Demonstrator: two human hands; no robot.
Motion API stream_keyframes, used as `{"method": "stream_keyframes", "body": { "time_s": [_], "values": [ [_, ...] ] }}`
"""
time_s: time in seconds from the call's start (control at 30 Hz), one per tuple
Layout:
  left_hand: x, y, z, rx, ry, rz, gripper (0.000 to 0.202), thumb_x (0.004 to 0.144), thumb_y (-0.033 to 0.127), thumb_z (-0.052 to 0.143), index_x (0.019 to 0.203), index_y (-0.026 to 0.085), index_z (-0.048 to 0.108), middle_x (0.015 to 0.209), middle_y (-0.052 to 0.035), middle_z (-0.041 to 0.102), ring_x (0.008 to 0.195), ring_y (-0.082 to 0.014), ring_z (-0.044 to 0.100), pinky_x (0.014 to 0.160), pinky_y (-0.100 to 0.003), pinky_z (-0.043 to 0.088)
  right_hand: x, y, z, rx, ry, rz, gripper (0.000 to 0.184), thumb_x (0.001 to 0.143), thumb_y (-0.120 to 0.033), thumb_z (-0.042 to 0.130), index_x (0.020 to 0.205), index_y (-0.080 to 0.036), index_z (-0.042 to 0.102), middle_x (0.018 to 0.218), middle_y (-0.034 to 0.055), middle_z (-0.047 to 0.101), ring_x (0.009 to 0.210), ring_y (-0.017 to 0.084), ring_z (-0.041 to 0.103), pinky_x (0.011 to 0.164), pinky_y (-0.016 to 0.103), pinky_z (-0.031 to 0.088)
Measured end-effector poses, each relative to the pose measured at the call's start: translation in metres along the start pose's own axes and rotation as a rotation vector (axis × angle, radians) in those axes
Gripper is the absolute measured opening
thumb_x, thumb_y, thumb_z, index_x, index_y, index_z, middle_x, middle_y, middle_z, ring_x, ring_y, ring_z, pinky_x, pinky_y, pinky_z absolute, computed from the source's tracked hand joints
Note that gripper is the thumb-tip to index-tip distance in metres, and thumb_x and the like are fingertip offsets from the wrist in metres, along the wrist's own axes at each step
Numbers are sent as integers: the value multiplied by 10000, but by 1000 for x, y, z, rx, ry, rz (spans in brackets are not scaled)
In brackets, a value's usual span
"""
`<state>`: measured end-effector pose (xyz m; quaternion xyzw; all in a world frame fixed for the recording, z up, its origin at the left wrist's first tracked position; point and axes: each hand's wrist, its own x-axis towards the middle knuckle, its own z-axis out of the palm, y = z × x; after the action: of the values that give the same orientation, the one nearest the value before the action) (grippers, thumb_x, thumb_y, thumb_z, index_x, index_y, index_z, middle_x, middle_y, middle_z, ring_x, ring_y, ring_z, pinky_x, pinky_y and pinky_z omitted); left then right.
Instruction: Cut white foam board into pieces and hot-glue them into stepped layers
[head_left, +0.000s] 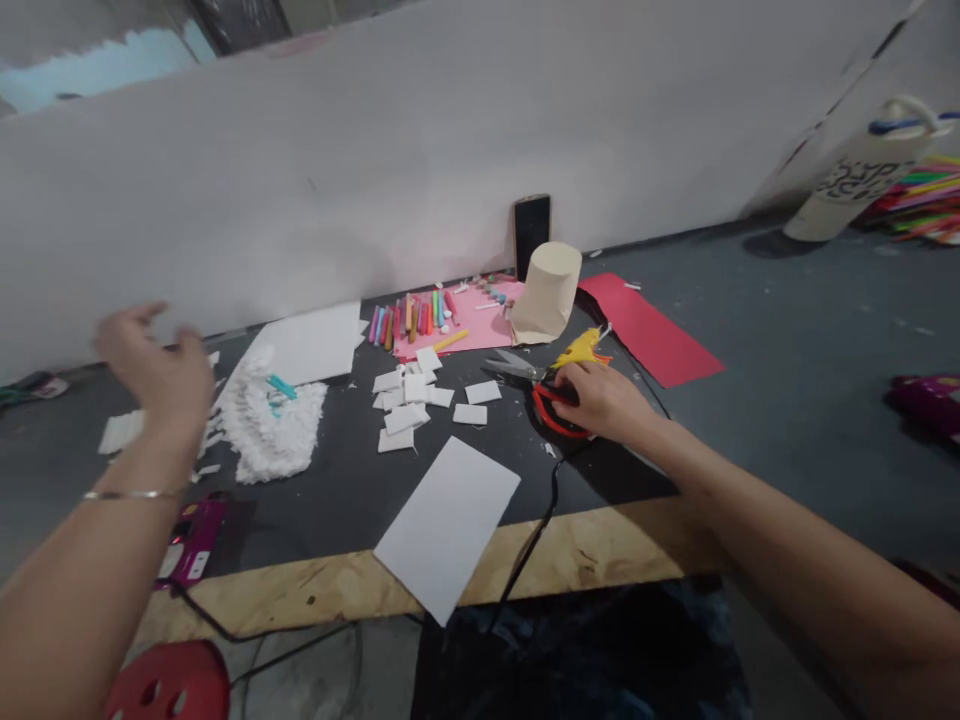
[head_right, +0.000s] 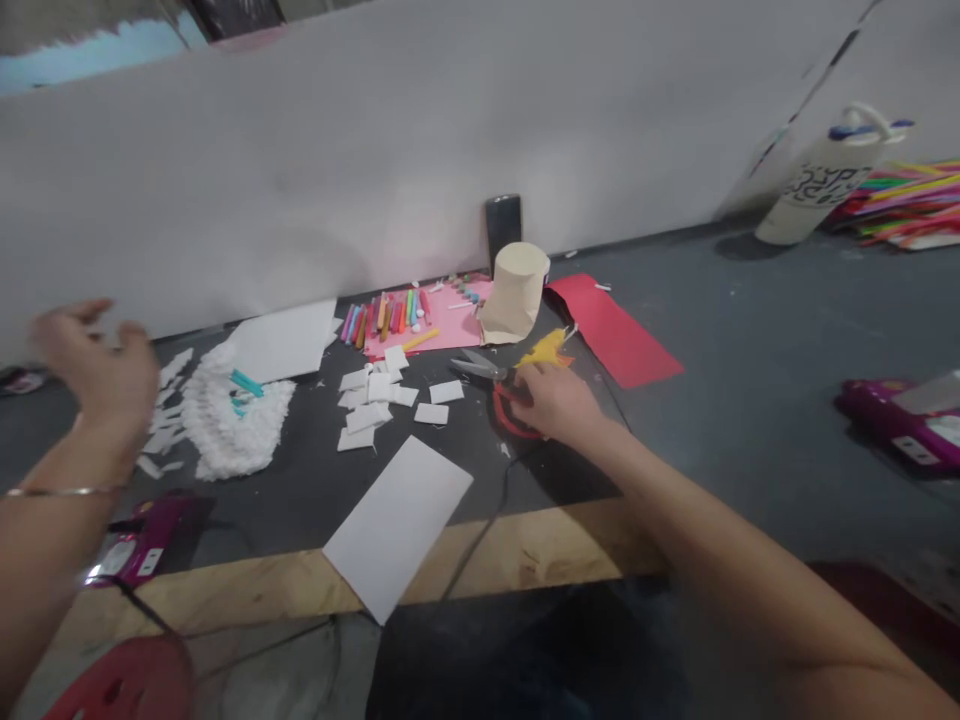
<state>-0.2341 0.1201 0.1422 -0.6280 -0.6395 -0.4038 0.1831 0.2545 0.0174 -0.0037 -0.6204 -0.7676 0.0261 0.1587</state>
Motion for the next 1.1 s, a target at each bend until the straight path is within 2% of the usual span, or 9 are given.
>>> {"method": "stream_keyframes", "body": {
  "time_s": [0.07,0.13,0.2,0.27,0.37,0.47,0.63,0.83,1.1],
  "values": [
    [-31,54,13,-141,-136,130,241,812,146,577,1054,144,573,1045,-82,583,965,-209,505,968,-407,377,0,6,-6,94,77,54,201,786,-322,592,943,-197,584,937,96,664,852,253,613,686,327,434],
    [-72,113,25,-366,-388,304,91,814,216,597,889,204,648,903,-53,635,897,-213,549,896,-344,415,-1,14,-15,190,180,123,253,756,-361,614,951,-210,558,910,77,652,799,237,600,645,319,423],
    [-115,164,37,-550,-748,455,56,792,236,631,805,236,685,845,-60,658,853,-221,573,835,-320,428,-2,25,-24,284,318,191,334,729,-379,635,997,-215,519,886,57,626,738,211,575,626,320,422],
    [-151,203,51,-706,-1059,568,101,800,222,631,842,250,719,863,-74,674,827,-213,587,782,-299,427,-2,39,-31,384,468,229,406,735,-374,625,1072,-217,463,863,34,587,689,183,545,621,323,432],
    [-183,235,74,-871,-1264,529,171,775,228,675,934,262,729,889,-82,661,813,-208,589,734,-272,427,-2,62,-32,525,642,274,462,788,-370,571,1174,-226,363,805,-9,518,638,158,511,603,320,440],
    [-191,247,92,-864,-1315,590,179,819,276,634,981,266,709,905,-79,637,832,-206,572,723,-265,423,0,84,-25,572,708,373,488,823,-392,543,1231,-237,324,772,-22,497,652,165,525,626,330,455],
    [-188,253,105,-735,-1372,668,150,893,291,527,811,232,637,863,-56,592,783,-192,536,710,-273,401,6,98,-8,535,666,484,523,828,-420,563,1270,-229,359,863,17,570,738,169,571,696,325,479],
    [-190,282,113,-880,-1280,367,93,849,186,579,775,226,618,737,-25,566,700,-184,499,713,-269,382,8,89,-6,467,581,459,533,839,-427,546,1303,-241,361,843,4,586,744,183,580,678,326,471],
    [-191,327,124,-1026,-1443,285,271,669,-34,625,653,236,642,633,6,516,604,-171,430,682,-245,359,1,73,-8,386,431,263,550,782,-409,625,1276,-228,464,1068,77,670,860,232,646,731,348,498]
  ]
}}
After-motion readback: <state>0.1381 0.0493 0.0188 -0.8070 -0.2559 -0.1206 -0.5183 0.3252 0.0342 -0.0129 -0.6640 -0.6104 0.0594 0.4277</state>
